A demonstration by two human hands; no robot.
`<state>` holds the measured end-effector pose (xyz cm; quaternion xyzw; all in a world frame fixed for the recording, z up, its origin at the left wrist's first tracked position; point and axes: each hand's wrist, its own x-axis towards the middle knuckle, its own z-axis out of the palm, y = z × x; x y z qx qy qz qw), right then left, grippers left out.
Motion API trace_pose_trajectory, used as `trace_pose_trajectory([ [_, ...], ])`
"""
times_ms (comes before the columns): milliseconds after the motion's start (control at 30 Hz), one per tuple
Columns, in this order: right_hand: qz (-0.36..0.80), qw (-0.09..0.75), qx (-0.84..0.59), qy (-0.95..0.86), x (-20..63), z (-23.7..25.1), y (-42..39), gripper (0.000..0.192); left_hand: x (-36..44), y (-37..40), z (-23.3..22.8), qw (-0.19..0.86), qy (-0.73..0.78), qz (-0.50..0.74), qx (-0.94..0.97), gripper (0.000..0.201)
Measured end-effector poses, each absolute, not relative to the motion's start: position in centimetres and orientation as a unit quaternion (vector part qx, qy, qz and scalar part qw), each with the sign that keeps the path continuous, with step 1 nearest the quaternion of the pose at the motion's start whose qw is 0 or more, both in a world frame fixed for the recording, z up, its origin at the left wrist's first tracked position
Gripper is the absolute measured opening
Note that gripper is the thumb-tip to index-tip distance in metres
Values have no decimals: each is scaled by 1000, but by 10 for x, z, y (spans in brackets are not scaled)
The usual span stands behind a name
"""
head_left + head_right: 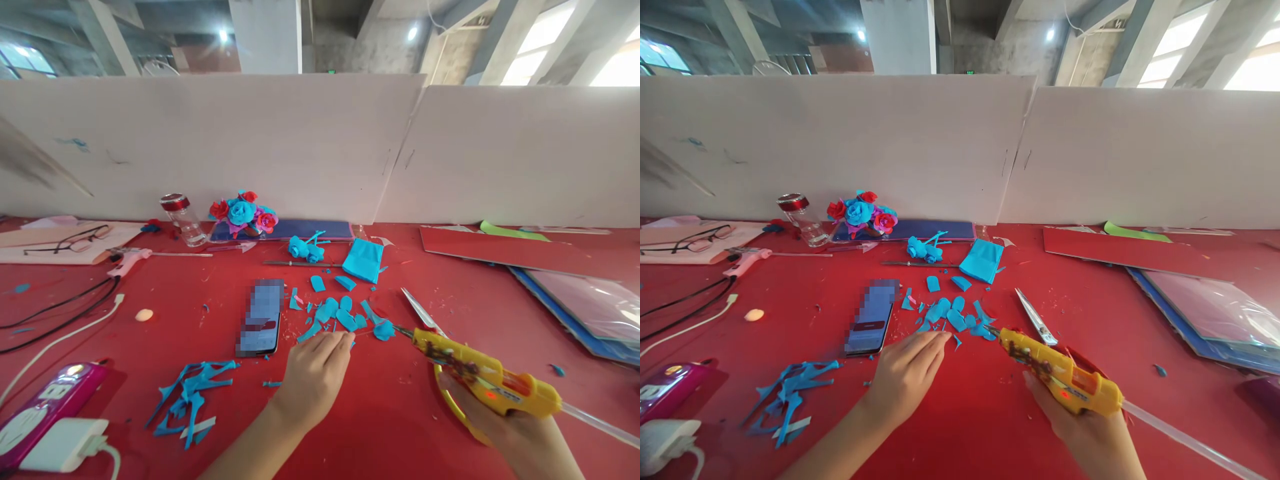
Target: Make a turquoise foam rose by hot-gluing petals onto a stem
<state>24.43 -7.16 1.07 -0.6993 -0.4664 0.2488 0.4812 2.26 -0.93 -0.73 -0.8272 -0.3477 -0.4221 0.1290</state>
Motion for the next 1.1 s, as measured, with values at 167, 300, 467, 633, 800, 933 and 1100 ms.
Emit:
trace_pose_trajectory([
  [167,208,435,-715,-506,246,-11,-74,25,18,-10,-8,219,-319,-396,-833,19],
  [300,190,432,-719,-510,244,-19,-74,25,17,-12,-2,256,-300,-361,-845,24],
  [467,197,436,-713,-513,239,-15,-72,25,17,-14,1,270,-294,-354,-846,25],
  [633,177,447,-725,-493,235,-11,-73,26,18,-15,2,276,-294,-353,-844,26],
  [800,176,455,-720,-493,232,-13,-73,23,19,-12,-4,238,-311,-367,-844,25],
  [933,188,466,-712,-490,232,-16,-73,22,21,-11,-8,164,-347,-384,-840,21],
  [1100,204,474,-716,-471,234,-16,-76,24,24,-13,-7,133,-362,-401,-831,20],
])
